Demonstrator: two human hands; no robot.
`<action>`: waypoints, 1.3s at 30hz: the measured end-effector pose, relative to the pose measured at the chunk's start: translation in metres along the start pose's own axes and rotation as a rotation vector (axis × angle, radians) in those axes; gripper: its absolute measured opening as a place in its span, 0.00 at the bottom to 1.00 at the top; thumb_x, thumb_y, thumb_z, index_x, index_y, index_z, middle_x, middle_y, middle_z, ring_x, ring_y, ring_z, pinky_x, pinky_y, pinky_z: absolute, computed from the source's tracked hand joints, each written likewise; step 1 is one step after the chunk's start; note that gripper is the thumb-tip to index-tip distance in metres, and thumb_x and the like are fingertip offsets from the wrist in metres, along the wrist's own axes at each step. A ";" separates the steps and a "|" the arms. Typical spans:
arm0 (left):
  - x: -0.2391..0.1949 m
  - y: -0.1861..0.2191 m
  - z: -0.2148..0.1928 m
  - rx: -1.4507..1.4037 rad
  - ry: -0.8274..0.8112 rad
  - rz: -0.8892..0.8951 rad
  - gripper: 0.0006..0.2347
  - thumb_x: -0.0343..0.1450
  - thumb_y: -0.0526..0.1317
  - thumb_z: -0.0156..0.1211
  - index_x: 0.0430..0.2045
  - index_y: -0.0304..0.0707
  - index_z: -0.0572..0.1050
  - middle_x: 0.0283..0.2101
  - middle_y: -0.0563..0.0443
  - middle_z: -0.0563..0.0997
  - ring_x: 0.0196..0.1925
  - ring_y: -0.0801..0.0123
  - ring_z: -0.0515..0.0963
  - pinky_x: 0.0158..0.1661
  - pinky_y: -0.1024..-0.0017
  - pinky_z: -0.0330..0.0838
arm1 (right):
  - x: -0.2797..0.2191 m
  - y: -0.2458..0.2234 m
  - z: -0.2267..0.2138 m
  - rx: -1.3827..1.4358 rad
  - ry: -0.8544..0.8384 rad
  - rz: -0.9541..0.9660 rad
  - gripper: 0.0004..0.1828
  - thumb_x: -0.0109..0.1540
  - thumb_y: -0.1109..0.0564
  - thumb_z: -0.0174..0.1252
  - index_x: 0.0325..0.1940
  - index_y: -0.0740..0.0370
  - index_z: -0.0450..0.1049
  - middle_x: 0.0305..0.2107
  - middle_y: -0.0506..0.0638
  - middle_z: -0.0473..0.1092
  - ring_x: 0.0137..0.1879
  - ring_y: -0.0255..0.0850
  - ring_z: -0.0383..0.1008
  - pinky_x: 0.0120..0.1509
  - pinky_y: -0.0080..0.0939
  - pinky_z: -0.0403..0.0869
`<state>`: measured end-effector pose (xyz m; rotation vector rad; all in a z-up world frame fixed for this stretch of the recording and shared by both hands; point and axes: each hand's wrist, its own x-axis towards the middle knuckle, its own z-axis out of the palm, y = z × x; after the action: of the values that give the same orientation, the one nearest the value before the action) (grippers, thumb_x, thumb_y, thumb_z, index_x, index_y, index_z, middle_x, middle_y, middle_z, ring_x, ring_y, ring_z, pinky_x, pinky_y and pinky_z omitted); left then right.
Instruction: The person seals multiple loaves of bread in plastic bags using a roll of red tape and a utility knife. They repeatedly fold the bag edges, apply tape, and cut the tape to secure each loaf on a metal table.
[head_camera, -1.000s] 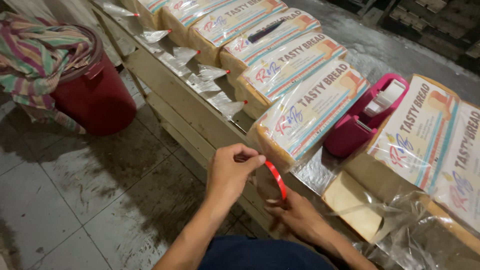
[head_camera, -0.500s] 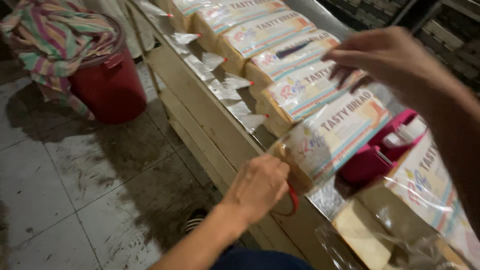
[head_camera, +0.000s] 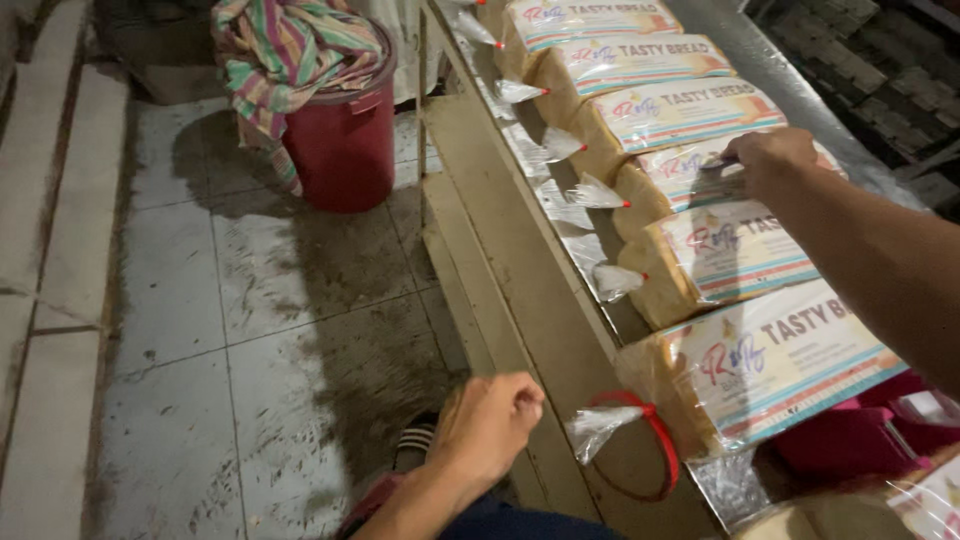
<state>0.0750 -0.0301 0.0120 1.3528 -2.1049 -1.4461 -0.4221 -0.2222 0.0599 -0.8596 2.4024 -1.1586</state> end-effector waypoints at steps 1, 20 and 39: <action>0.003 -0.003 0.005 -0.029 -0.056 -0.013 0.14 0.67 0.43 0.61 0.45 0.43 0.78 0.43 0.46 0.85 0.44 0.58 0.85 0.46 0.64 0.77 | -0.002 -0.002 -0.004 0.178 -0.015 0.053 0.17 0.67 0.52 0.60 0.45 0.73 0.73 0.36 0.62 0.76 0.39 0.49 0.79 0.42 0.50 0.79; 0.024 0.001 0.125 -0.756 -0.309 0.201 0.25 0.70 0.59 0.55 0.50 0.37 0.80 0.53 0.46 0.84 0.59 0.63 0.79 0.57 0.68 0.70 | -0.409 -0.025 -0.122 -1.052 -0.391 -0.494 0.11 0.63 0.44 0.59 0.46 0.32 0.84 0.33 0.41 0.78 0.36 0.35 0.79 0.41 0.41 0.76; 0.007 0.026 0.104 -0.768 -0.477 -0.075 0.20 0.68 0.58 0.57 0.49 0.53 0.79 0.46 0.63 0.82 0.49 0.79 0.78 0.46 0.71 0.75 | -0.437 -0.040 -0.077 -1.076 -0.323 -0.885 0.04 0.50 0.53 0.61 0.24 0.53 0.78 0.32 0.49 0.70 0.40 0.48 0.75 0.41 0.53 0.70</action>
<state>-0.0097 0.0285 -0.0173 0.8353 -1.4109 -2.4405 -0.1162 0.0869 0.1561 -2.3386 2.2623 0.2789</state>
